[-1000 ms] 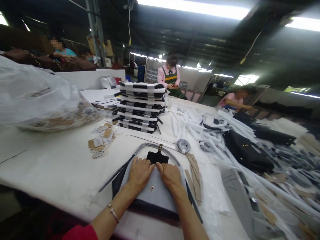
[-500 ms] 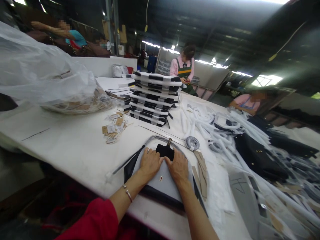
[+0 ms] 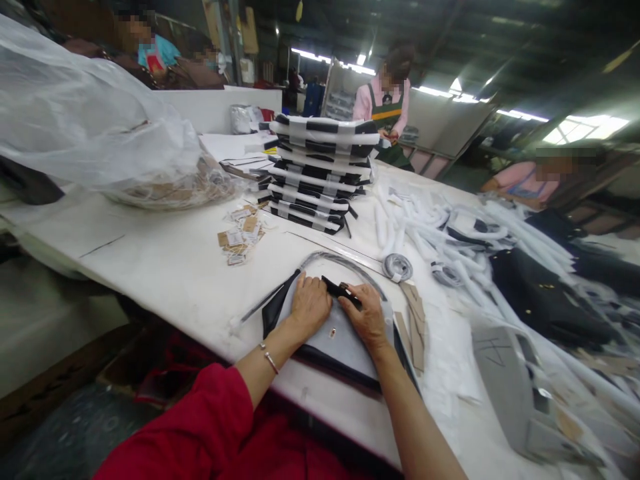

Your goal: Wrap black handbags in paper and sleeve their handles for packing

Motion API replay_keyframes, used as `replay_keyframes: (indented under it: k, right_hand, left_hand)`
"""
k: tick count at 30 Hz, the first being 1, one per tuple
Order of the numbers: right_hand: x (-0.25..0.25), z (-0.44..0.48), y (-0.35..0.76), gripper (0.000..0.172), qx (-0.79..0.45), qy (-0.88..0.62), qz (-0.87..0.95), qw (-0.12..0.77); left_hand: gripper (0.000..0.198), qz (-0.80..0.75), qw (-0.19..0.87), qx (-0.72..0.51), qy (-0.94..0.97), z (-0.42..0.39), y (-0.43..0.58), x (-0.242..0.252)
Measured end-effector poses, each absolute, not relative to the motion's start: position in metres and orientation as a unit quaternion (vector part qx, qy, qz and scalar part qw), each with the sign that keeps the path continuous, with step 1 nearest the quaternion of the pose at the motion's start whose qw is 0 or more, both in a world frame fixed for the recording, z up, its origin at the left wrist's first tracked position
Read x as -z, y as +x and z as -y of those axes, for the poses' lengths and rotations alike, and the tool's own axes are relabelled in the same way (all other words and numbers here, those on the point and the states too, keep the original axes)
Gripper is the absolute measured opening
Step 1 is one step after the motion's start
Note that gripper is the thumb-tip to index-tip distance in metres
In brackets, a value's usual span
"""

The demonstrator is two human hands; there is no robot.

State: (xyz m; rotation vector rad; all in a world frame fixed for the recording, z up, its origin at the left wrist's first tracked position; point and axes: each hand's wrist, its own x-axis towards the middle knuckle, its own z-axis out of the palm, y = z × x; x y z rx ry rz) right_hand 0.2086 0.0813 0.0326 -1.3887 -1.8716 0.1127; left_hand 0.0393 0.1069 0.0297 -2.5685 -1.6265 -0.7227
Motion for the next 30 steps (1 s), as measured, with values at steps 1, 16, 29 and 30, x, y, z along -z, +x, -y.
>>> replay_keyframes:
  k: [1,16,29,30]
  right_hand:
    - [-0.034,-0.08,0.207,0.026,-0.04,-0.541,0.741,0.396]
    - [-0.06,-0.049,0.201,0.021,-0.067,-0.431,0.84,0.321]
    - [-0.068,-0.023,0.202,0.019,-0.09,-0.376,0.881,0.274]
    - [-0.069,-0.022,0.201,0.018,-0.091,-0.38,0.883,0.259]
  left_hand:
    - [0.017,0.53,0.004,0.238,-0.814,-0.107,0.039,-0.029]
    - [0.035,0.524,-0.089,0.345,-0.774,-0.111,0.031,-0.025]
    - [0.045,0.508,-0.179,0.469,-0.7,-0.124,0.021,-0.017]
    - [0.045,0.507,-0.183,0.477,-0.694,-0.124,0.021,-0.018]
